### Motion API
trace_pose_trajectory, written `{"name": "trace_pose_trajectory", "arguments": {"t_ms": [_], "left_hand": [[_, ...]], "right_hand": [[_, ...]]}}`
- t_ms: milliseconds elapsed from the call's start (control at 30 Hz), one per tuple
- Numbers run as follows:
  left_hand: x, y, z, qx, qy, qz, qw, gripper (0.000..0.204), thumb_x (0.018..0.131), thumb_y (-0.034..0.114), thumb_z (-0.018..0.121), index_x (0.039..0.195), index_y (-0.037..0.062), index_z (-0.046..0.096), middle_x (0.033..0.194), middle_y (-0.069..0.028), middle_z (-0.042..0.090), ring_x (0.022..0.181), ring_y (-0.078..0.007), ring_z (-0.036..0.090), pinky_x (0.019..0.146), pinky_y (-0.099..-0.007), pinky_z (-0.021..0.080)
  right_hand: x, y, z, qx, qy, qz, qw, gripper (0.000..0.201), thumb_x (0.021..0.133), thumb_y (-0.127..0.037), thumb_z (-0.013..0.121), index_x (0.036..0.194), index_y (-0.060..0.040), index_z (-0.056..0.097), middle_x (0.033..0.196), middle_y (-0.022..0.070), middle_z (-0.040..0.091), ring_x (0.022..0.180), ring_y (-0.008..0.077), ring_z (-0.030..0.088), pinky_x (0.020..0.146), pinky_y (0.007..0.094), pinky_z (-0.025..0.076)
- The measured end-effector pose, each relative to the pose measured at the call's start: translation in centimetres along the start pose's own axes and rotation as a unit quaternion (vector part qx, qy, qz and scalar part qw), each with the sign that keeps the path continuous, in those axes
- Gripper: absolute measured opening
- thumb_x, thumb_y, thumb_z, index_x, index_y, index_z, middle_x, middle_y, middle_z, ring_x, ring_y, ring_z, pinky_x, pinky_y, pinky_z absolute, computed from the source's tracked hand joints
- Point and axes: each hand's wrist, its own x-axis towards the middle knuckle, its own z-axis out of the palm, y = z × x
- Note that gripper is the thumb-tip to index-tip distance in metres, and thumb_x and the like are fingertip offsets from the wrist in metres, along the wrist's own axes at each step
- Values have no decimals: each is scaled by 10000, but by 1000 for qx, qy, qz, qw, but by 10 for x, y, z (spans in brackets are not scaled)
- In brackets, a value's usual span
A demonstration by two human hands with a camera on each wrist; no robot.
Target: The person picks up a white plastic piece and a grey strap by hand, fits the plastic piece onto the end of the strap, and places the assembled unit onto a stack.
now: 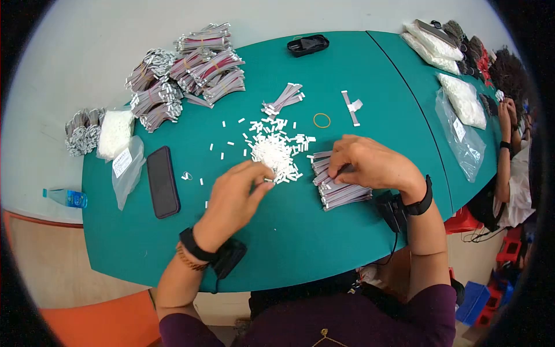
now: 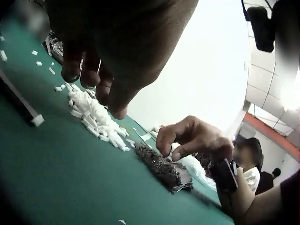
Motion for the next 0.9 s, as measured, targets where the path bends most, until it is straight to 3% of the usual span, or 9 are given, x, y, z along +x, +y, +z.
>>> {"name": "trace_pose_trajectory", "arguments": {"t_ms": [133, 300, 500, 600, 733, 833, 900], "left_hand": [[8, -2, 16, 57, 7, 26, 998, 165, 700, 30, 675, 843, 55, 596, 726, -64, 532, 699, -226, 534, 600, -329, 423], [5, -6, 22, 92, 4, 26, 995, 177, 690, 57, 690, 835, 64, 589, 725, -69, 535, 708, -237, 534, 627, -337, 429], [6, 2, 25, 94, 10, 33, 995, 167, 696, 67, 687, 829, 70, 586, 731, -65, 528, 711, -242, 530, 625, -344, 429], [7, 4, 28, 105, 9, 53, 993, 150, 706, 62, 677, 824, 72, 584, 747, -67, 528, 715, -252, 528, 627, -350, 429], [8, 2, 31, 108, -4, 55, 993, 132, 715, 53, 661, 818, 70, 581, 768, -82, 530, 721, -279, 520, 637, -363, 428], [10, 1, 30, 85, 25, 72, 993, 101, 738, 45, 653, 802, 54, 575, 737, -73, 518, 693, -209, 532, 618, -328, 427], [12, 9, 23, -37, 4, -13, 999, 92, 768, 42, 642, 824, 44, 569, 744, -47, 533, 694, -146, 529, 613, -286, 425]], "right_hand": [[2, -1, 0, 2, -23, 10, 1000, 99, 689, -40, 669, 768, -30, 610, 794, 62, 592, 821, 244, 540, 740, 329, 436], [0, -10, -9, 113, -38, 52, 992, 84, 722, -28, 641, 789, -16, 592, 787, 74, 600, 750, 213, 580, 663, 306, 459], [-2, -14, -18, 200, 25, 9, 980, 88, 753, -32, 620, 777, 7, 545, 729, 70, 631, 681, 144, 617, 641, 252, 472], [-1, -20, -15, 316, 45, 29, 947, 57, 798, -22, 546, 802, -3, 492, 697, 57, 624, 615, 86, 589, 563, 216, 454], [2, -20, -11, 430, 34, 53, 901, 54, 815, -21, 536, 813, -12, 483, 687, 60, 627, 589, 90, 595, 556, 200, 475], [6, -18, -6, 469, 32, 67, 880, 64, 828, -33, 552, 817, -16, 491, 698, 61, 630, 584, 88, 595, 547, 207, 486], [10, -17, 0, 499, 30, 58, 864, 82, 837, -47, 575, 821, -18, 500, 718, 62, 632, 581, 88, 596, 539, 211, 491]]}}
